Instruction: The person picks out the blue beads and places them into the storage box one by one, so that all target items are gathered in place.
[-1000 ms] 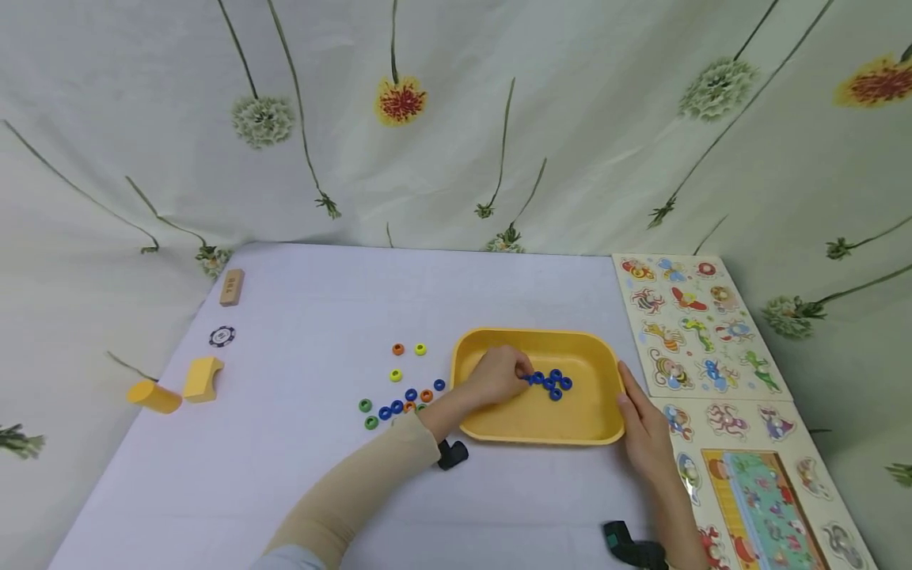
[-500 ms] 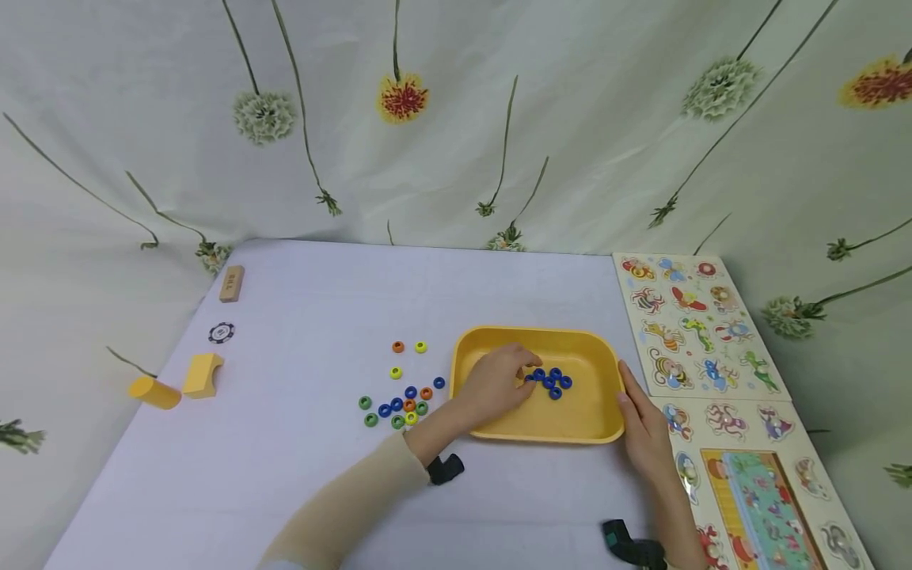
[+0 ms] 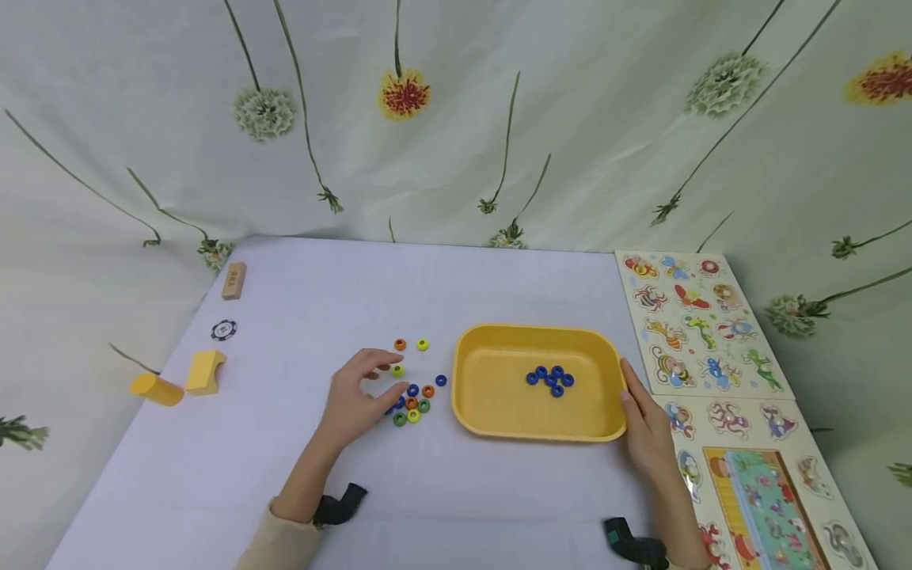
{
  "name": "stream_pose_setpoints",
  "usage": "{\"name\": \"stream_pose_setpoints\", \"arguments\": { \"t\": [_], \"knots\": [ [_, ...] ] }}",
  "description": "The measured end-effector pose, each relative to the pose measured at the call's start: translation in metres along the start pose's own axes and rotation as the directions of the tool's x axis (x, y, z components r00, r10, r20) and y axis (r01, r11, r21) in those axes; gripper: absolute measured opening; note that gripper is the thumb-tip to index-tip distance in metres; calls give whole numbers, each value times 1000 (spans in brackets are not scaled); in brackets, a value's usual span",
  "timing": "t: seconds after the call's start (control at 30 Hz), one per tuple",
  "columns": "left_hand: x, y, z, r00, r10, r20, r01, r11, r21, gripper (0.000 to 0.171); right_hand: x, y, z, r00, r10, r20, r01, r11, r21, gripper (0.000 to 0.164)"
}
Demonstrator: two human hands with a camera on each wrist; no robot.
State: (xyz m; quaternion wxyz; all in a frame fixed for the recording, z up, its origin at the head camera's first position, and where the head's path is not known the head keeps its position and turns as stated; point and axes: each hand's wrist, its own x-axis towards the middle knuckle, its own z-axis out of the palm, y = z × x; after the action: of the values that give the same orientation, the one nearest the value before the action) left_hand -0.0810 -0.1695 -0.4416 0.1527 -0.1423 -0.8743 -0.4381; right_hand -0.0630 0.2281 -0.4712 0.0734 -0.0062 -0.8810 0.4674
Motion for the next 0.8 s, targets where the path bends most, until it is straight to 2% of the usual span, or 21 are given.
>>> {"name": "stream_pose_setpoints", "arguments": {
  "t": [0.07, 0.13, 0.27, 0.43, 0.57, 0.8],
  "knots": [
    [-7, -14, -10, 997, -75, -18, 76, 996, 42, 37, 0, 0, 0, 1000, -1, 2, 1, 1000, 3, 42],
    [-13, -25, -16, 991, -132, -19, 133, 990, 43, 37, 0, 1, 0, 1000, 0, 6, -1, 1000, 5, 42],
    [-18, -36, -21, 982, -188, -4, 188, 982, 8, 37, 0, 2, 0, 1000, 2, 4, -2, 1000, 7, 42],
    [-22, -41, -19, 982, -181, 54, 181, 983, 4, 36, 1, 3, 1, 1000, -17, -2, 17, 999, 32, 43],
    [-25, -45, -14, 975, -189, 114, 189, 982, 11, 35, 1, 4, 1, 1000, -21, -2, 21, 999, 31, 43],
    [-27, -52, -8, 961, -197, 193, 181, 979, 98, 36, 1, 3, 0, 1000, -13, 3, 13, 1000, -5, 43]
  ]
}}
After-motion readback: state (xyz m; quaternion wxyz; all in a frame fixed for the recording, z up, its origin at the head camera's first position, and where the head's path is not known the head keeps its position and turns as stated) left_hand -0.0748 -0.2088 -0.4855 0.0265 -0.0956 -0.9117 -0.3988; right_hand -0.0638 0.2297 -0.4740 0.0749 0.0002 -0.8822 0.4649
